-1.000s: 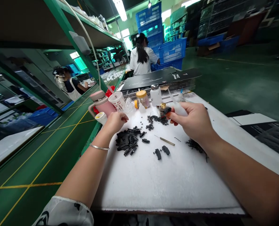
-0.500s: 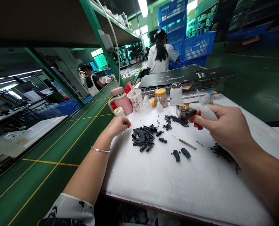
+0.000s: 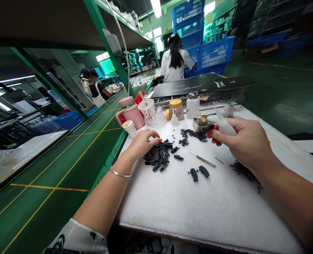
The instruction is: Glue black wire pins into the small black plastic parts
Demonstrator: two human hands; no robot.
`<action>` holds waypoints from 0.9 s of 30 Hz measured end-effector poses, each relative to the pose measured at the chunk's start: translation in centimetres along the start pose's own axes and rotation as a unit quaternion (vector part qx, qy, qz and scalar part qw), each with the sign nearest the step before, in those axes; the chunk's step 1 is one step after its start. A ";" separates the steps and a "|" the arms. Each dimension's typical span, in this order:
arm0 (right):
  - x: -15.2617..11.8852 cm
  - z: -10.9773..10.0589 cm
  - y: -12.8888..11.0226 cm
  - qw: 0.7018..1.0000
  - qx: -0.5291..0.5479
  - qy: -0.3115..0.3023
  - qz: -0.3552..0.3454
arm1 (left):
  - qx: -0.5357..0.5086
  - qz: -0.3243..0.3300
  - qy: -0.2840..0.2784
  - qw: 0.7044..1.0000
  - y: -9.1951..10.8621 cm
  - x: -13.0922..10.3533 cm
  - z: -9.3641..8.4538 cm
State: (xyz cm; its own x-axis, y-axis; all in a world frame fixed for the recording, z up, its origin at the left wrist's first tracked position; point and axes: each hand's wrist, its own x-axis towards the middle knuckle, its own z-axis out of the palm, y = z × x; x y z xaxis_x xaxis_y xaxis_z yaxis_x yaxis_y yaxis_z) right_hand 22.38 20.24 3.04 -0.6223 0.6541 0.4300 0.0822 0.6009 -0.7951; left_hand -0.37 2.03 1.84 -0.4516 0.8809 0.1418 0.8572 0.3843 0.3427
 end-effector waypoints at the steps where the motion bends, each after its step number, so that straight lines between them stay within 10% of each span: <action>1: 0.0 0.0 0.0 1.000 0.000 0.000 0.003 | 0.005 0.040 0.006 0.999 0.7 0.0 0.5; 7: 0.0 -0.2 0.2 1.000 -0.011 0.007 0.008 | 0.036 0.141 -0.050 0.988 4.3 -0.6 3.2; 18: 0.0 0.0 0.3 1.000 0.022 0.000 0.001 | 0.042 0.093 -0.041 0.994 1.9 -2.5 1.5; 27: 0.1 0.1 1.0 1.000 0.007 -0.005 -0.003 | 0.100 0.148 -0.010 0.984 5.4 1.4 4.3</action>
State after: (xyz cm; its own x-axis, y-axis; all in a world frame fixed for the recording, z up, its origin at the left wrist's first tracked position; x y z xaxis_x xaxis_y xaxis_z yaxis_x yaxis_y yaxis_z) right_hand 22.29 20.84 2.24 -0.6305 0.6459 0.4305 0.0672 0.5979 -0.7987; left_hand 4.71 6.51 -0.07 -0.1709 0.9670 0.1890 0.9830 0.1543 0.0991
